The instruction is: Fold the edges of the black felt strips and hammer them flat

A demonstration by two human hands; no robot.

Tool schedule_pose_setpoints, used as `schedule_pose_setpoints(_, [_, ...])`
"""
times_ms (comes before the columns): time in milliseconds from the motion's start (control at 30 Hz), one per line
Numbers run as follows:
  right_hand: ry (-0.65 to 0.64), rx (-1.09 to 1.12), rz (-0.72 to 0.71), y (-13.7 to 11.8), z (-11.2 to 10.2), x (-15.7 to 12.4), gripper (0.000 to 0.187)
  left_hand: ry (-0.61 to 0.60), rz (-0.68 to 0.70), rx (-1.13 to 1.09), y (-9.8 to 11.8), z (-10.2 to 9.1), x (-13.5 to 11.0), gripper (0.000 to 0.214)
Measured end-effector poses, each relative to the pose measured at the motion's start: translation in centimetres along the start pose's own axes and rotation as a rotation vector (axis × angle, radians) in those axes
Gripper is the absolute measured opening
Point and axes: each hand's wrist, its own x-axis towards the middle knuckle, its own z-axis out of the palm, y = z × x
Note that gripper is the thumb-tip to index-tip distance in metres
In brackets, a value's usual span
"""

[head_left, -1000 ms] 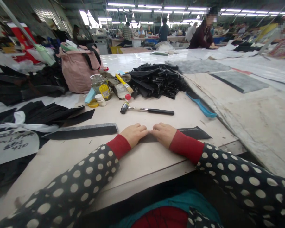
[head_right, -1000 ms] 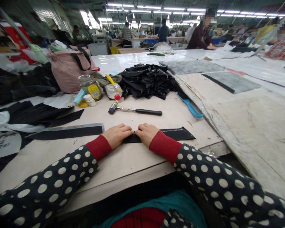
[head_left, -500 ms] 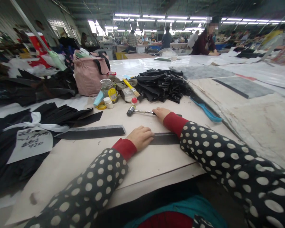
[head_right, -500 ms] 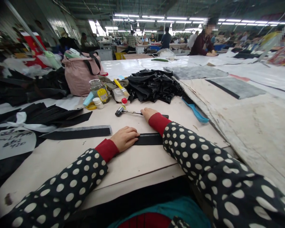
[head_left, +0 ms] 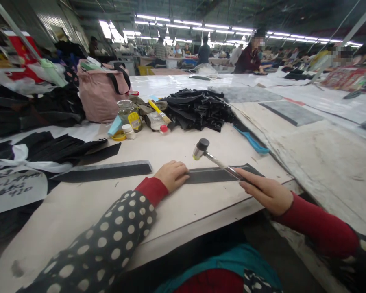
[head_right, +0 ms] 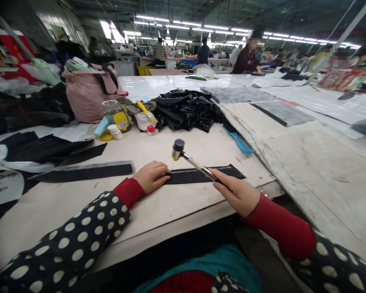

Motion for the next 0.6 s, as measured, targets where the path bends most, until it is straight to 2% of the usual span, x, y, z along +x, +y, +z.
schedule_pose_setpoints(67, [0.021,-0.043,-0.008,-0.2,0.9,0.2,0.046,0.002,-0.005,0.001,0.0,0.0,-0.1,0.02])
schedule_pose_setpoints(233, [-0.139,-0.144,0.043,0.4,2.1,0.4,0.045,-0.012,-0.017,0.011,0.1,0.0,-0.2,0.021])
schedule_pose_setpoints(367, [0.003,-0.062,0.065,1.0,1.2,-1.2,0.046,-0.001,-0.016,-0.012,0.1,-0.1,-0.1,0.019])
schedule_pose_setpoints(533, [-0.068,-0.041,0.178,2.2,0.0,-3.2,0.046,-0.004,-0.018,-0.025,0.0,-0.1,0.0,0.019])
schedule_pose_setpoints(600, [-0.006,-0.015,0.189,2.8,-0.6,-3.7,0.046,-0.007,-0.028,-0.027,0.0,-0.2,0.0,0.019])
